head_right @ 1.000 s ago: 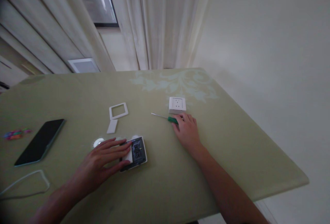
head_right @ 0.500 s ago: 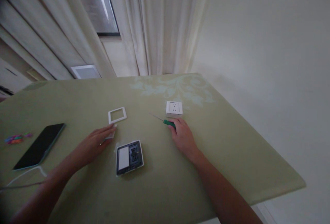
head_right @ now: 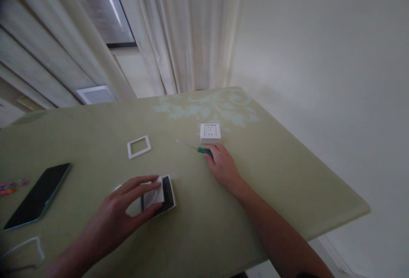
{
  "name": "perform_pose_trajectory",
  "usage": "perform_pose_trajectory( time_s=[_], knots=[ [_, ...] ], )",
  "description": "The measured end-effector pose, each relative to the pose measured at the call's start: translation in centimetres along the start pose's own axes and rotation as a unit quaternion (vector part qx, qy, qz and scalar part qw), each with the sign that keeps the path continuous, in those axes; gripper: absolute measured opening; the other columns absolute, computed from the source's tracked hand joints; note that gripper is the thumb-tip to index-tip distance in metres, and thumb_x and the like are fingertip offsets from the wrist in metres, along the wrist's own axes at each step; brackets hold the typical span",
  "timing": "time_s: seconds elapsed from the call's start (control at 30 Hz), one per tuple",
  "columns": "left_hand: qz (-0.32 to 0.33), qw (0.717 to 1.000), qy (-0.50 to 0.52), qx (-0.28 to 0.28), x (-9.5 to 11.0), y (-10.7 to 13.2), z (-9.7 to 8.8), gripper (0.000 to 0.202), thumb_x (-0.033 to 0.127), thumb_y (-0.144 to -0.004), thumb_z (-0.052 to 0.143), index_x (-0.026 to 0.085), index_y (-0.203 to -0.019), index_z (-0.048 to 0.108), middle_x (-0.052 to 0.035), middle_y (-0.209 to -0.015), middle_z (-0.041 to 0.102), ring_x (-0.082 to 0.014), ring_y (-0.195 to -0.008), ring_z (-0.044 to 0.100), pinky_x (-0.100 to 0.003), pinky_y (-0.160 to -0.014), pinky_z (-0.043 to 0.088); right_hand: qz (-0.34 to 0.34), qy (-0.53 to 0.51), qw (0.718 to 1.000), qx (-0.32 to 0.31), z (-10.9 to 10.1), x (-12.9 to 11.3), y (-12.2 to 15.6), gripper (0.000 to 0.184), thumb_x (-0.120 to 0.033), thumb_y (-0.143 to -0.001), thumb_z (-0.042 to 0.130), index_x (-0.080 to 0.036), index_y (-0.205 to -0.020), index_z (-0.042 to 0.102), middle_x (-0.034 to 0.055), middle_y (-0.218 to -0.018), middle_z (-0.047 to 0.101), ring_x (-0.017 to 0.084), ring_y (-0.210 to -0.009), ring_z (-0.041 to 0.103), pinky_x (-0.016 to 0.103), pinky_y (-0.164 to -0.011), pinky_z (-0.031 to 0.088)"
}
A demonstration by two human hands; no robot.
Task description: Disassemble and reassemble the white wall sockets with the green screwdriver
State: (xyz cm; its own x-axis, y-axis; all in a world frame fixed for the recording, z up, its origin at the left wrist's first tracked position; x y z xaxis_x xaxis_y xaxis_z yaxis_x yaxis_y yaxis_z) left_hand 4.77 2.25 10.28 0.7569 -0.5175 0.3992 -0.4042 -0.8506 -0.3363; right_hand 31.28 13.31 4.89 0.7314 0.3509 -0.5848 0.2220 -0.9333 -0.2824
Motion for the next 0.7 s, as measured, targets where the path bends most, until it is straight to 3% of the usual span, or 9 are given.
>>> perform_pose_trajectory(
  time_s=[0.13,0.4,0.7],
  knots=[
    [0.036,0.998,-0.044,0.003,0.8,0.9,1.8,0.029,0.048,-0.105,0.067,0.033,-0.128,0.078,-0.0056,-0.135,0.08,-0.0328,-0.114,0.079,-0.054,-0.091,0.069,0.005,0.001,1.0,-0.003,0.1,0.1,0.0,0.023,-0.02,-0.104,0.063,-0.021,-0.125,0.073,0.0127,-0.125,0.074,0.03,-0.121,0.069,0.05,-0.11,0.054],
    [0.099,0.992,-0.077,0.021,2.9,1.0,1.9,0.031,0.038,-0.112,0.058,0.021,-0.132,0.073,-0.0095,-0.137,0.079,-0.0326,-0.122,0.078,-0.055,-0.095,0.069,0.007,-0.004,1.0,-0.006,0.3,0.2,0.0,0.022,-0.019,-0.103,0.064,-0.021,-0.122,0.074,0.0122,-0.121,0.075,0.029,-0.117,0.069,0.05,-0.108,0.054],
    [0.075,0.996,-0.054,0.015,2.1,0.9,2.3,0.028,0.034,-0.11,0.062,0.024,-0.134,0.072,-0.0087,-0.141,0.077,-0.0301,-0.125,0.076,-0.052,-0.1,0.068,0.003,-0.012,1.0,-0.006,0.3,0.3,0.0,0.022,-0.021,-0.103,0.063,-0.023,-0.122,0.074,0.0108,-0.121,0.075,0.028,-0.118,0.069,0.048,-0.108,0.054]
  ],
)
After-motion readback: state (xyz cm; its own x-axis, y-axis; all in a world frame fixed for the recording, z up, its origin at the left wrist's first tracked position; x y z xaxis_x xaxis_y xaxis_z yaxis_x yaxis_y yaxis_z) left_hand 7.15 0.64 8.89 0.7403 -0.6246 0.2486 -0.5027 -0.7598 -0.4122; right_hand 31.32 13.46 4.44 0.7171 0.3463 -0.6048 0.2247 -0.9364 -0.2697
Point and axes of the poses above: each hand's wrist, its own y-axis away from the middle knuckle, its own z-axis out of the palm, x = y × z, the point moved 10 cm from there along -y, towards the middle knuckle
